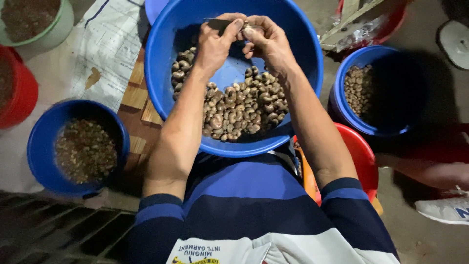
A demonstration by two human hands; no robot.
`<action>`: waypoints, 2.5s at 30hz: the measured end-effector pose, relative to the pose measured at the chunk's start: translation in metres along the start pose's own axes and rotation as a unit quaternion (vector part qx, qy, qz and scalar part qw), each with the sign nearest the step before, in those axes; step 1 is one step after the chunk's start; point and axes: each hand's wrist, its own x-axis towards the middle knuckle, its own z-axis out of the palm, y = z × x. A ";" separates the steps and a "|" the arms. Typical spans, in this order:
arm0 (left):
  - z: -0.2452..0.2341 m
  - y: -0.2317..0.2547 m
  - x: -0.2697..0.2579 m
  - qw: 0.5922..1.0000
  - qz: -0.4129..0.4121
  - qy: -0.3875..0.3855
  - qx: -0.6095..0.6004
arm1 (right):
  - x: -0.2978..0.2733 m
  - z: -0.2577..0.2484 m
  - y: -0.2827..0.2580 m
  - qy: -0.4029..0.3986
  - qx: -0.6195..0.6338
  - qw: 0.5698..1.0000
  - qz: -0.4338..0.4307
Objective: Manually removing the outer skin from cashew nuts using a small handheld peeling tool.
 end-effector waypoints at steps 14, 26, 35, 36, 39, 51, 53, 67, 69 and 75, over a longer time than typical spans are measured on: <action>-0.008 -0.001 -0.003 0.996 -0.045 0.018 0.072 | 0.016 -0.013 0.026 -0.024 0.014 1.000 -0.009; -0.007 0.004 0.001 0.999 -0.025 0.002 0.040 | -0.005 0.011 -0.013 -0.009 -0.077 0.997 -0.002; -0.007 0.002 0.000 0.998 -0.018 -0.010 0.057 | -0.067 -0.017 -0.048 0.151 -0.231 0.923 -0.268; -0.007 0.002 -0.001 0.998 0.000 -0.015 0.057 | -0.084 -0.025 -0.050 0.171 -0.258 0.892 -0.330; -0.009 -0.001 -0.003 0.994 -0.019 -0.022 0.104 | -0.140 -0.083 -0.009 0.317 -0.326 0.842 -0.291; -0.004 -0.013 -0.012 0.955 -0.218 -0.154 0.126 | -0.341 -0.206 0.230 0.400 -0.370 0.765 0.344; -0.008 -0.019 -0.002 0.964 -0.188 -0.095 0.160 | -0.316 -0.208 0.212 0.411 -0.328 0.809 0.263; -0.016 0.002 -0.001 0.991 -0.095 0.057 0.075 | -0.043 -0.013 -0.032 -0.011 -0.619 0.769 -0.163; -0.016 -0.003 0.000 0.987 -0.128 0.079 0.059 | 0.000 -0.016 0.017 -0.124 -0.793 0.597 -0.002; -0.019 0.003 -0.006 0.984 -0.073 0.034 0.160 | 0.035 -0.032 0.126 -0.116 -0.835 0.537 0.005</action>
